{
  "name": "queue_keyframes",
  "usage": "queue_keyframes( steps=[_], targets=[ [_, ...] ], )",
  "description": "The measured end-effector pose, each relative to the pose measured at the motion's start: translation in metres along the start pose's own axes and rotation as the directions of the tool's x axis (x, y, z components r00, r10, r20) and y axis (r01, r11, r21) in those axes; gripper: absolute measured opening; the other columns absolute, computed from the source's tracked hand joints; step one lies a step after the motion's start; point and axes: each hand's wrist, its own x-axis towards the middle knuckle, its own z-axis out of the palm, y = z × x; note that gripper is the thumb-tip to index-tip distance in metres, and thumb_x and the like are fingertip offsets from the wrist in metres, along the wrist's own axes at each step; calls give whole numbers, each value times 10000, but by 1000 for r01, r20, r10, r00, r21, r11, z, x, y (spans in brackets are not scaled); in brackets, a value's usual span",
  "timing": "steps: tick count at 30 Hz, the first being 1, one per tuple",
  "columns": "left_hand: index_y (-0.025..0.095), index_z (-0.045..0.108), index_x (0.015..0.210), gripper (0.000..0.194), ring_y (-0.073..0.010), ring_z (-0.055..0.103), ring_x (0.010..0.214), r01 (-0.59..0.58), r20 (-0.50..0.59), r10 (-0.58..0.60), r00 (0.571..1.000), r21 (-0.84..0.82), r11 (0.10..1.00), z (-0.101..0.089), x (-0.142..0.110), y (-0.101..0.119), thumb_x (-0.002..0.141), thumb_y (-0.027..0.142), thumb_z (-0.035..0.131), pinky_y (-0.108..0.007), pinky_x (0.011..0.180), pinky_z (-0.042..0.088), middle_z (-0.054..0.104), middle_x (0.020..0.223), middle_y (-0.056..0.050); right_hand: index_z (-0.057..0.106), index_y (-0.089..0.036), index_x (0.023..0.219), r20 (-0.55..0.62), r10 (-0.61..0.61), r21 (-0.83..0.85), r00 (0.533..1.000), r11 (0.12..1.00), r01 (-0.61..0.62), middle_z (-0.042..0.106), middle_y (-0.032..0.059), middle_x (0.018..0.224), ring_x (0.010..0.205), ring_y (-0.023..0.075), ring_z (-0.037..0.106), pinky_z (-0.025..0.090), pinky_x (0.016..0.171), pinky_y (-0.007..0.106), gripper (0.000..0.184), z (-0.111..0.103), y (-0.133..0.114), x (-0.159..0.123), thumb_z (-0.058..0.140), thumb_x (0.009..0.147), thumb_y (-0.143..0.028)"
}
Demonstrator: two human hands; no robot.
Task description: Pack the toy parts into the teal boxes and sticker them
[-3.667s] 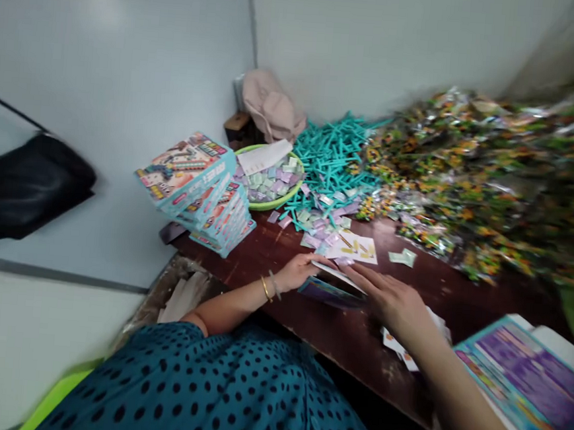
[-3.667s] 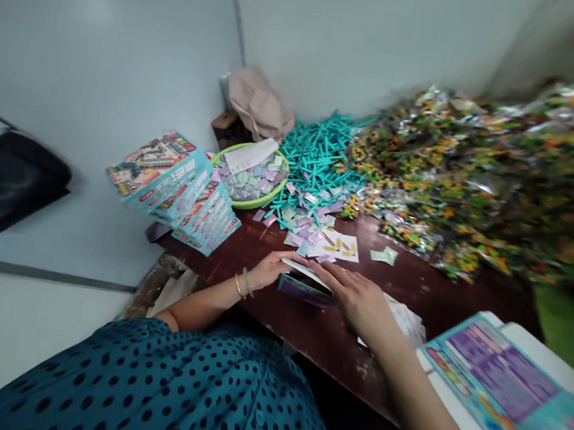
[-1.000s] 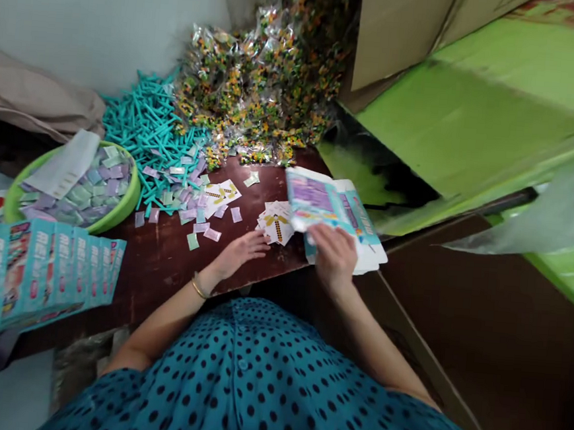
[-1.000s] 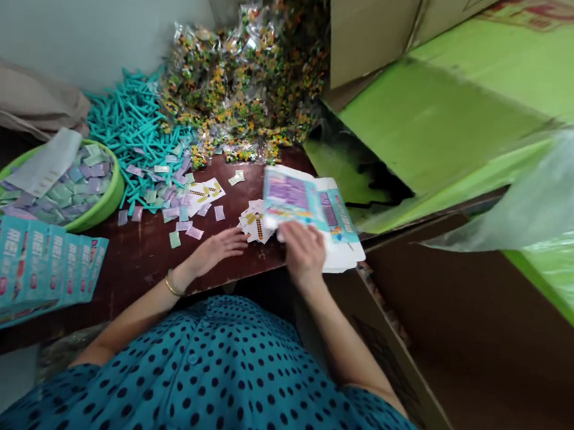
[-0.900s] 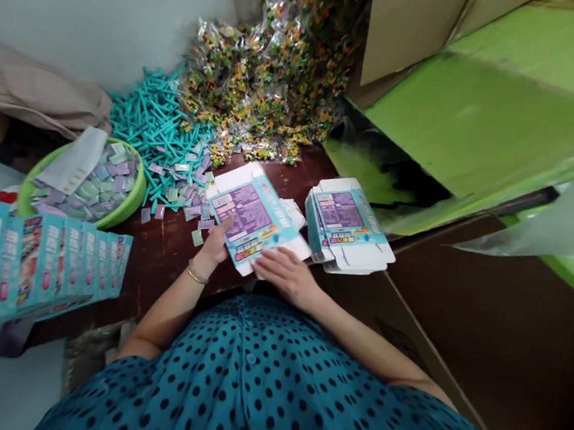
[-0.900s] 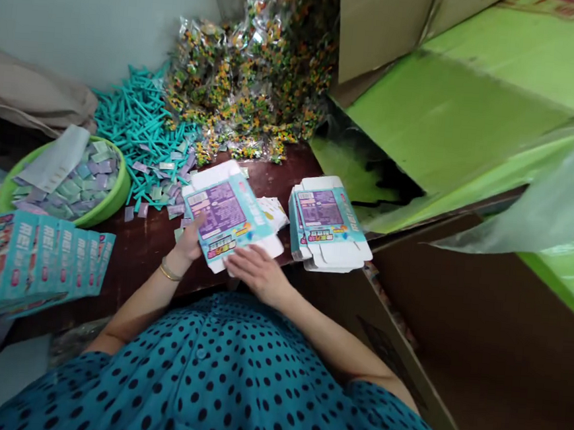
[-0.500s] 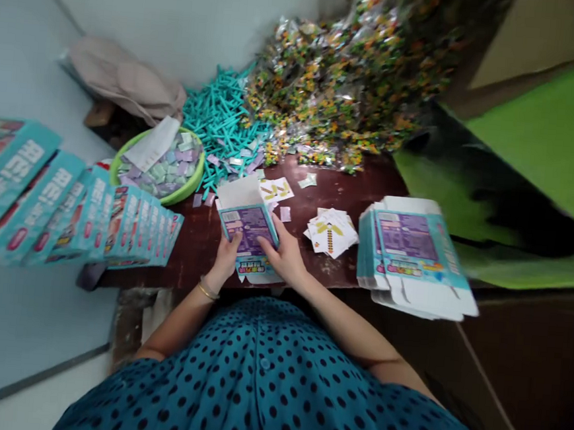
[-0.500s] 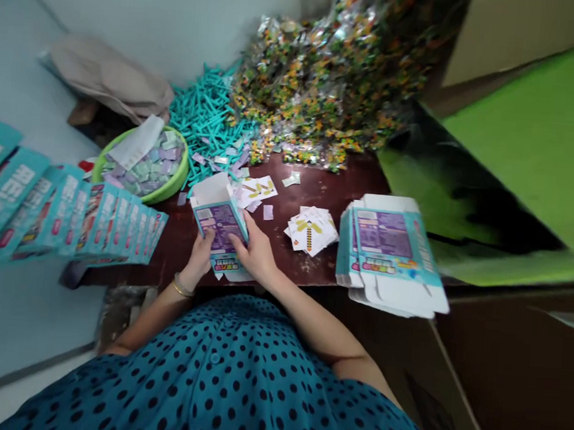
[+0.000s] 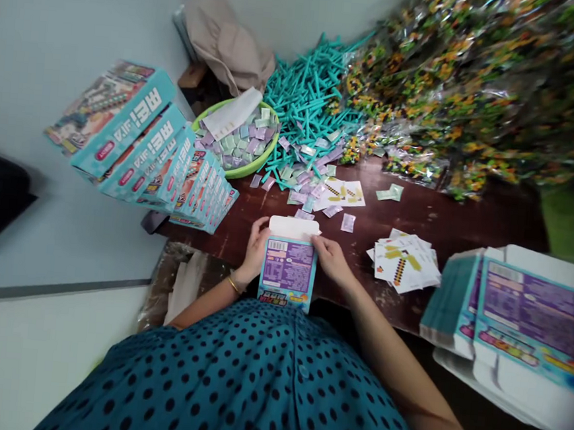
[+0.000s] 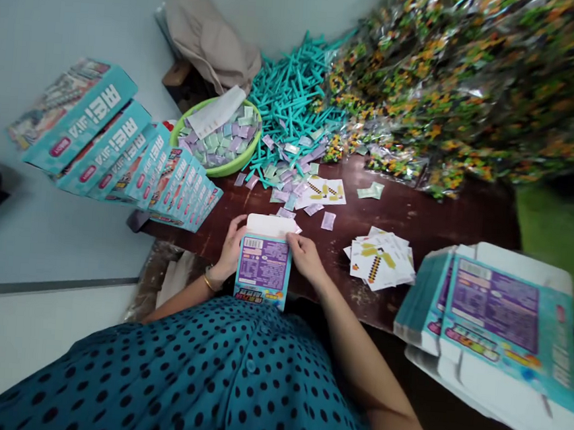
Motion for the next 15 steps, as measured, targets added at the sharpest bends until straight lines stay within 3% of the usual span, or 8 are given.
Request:
queue_keyframes(
  steps=[2,3,5,7,8,10,13,15],
  targets=[
    [227,563,1390,591,-165,666,746,205,83,-194,977,-147,968,5,9,5,806,250,646,-307,768,530,748,964,-10,706,-175,850,38,-93,-102,995,990,97,712,90,949,909,251,659,538,862,385,479,-16,-7,23,536,932,-615],
    [185,593,1346,584,-171,658,699,326,159,-300,941,-176,929,7,15,8,763,212,633,-318,750,535,745,897,-17,739,-176,951,56,-150,-165,987,974,157,722,101,1046,996,263,661,529,923,397,429,-22,-12,35,613,895,-583],
    [96,687,1130,430,-190,644,631,503,286,-448,847,-158,850,11,26,12,719,198,616,-350,730,546,722,762,-49,763,-186,1087,141,-218,-281,966,926,251,739,105,1110,1052,273,668,521,973,418,401,-27,-22,55,717,833,-494],
    [86,708,963,291,-201,647,623,558,321,-497,806,-133,819,14,32,13,720,221,620,-362,739,551,708,706,-67,795,-202,1067,265,-257,-318,929,887,336,770,99,1059,1015,271,697,533,967,431,325,-23,-31,61,701,861,-435],
    [97,712,953,276,-201,663,651,547,315,-487,815,-138,826,14,32,13,728,232,624,-355,757,551,721,730,-69,809,-215,1047,298,-288,-295,910,879,375,780,94,1059,1020,267,708,534,980,435,296,-18,-34,58,662,899,-426],
    [129,723,1036,331,-197,699,752,503,298,-444,845,-161,849,14,28,11,743,254,634,-335,807,547,762,850,-64,823,-240,1029,251,-331,-188,910,905,382,785,77,1117,1075,256,717,532,1016,432,329,-8,-36,45,576,969,-448],
    [169,719,1179,442,-201,718,901,402,248,-355,901,-171,900,15,19,9,762,305,662,-323,877,534,781,1049,-62,819,-238,1083,161,-205,3,965,978,207,784,62,1157,1079,256,731,556,998,428,356,1,-34,26,612,949,-494],
    [188,709,1224,476,-206,716,938,356,227,-321,920,-137,924,20,13,9,772,333,673,-331,900,528,774,1106,-58,817,-236,1105,147,-111,36,983,994,107,792,65,1127,1033,273,740,569,968,443,362,-2,-32,24,711,874,-493]
  ],
)
